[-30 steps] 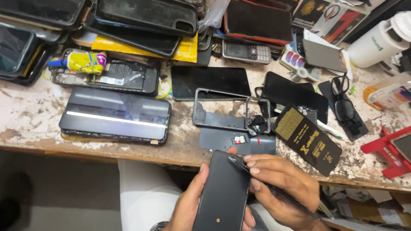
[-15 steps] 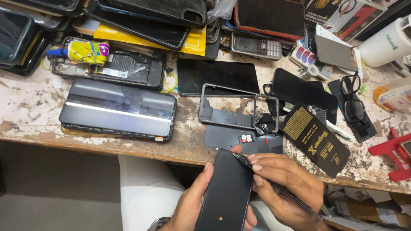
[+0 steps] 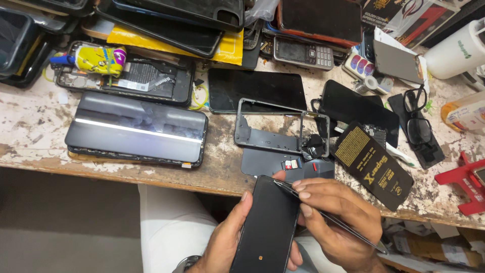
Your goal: The person disassembles a smartphone, removes the battery, and uses a plastic card to pry the back cover. They then use a metal tool to scrape adhesive from the back cover and reassemble the phone. The person briefly shows a phone screen displaying a video call.
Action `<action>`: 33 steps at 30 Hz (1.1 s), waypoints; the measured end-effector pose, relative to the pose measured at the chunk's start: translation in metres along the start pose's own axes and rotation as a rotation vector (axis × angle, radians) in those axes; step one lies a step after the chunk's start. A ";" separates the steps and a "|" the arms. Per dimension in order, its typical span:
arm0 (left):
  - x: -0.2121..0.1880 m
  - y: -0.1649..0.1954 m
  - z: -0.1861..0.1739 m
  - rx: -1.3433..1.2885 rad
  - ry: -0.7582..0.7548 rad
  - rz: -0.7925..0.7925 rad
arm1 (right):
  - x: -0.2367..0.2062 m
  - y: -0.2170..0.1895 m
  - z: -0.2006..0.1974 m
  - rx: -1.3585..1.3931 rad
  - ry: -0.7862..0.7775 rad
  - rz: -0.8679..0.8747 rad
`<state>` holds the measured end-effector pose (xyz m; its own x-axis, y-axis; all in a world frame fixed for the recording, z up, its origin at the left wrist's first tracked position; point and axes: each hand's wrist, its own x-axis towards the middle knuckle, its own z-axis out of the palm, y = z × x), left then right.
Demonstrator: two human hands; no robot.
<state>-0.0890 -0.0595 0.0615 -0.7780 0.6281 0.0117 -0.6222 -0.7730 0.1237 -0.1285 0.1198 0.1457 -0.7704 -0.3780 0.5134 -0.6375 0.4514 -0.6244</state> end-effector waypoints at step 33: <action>0.001 0.003 -0.003 0.105 -0.001 0.006 | -0.009 0.009 0.009 0.188 0.084 0.225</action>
<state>-0.0916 -0.0610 0.0590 -0.7817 0.6235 0.0134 -0.6049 -0.7633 0.2270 -0.1270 0.1201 0.1304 -0.8948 -0.2140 0.3918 -0.4449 0.3558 -0.8218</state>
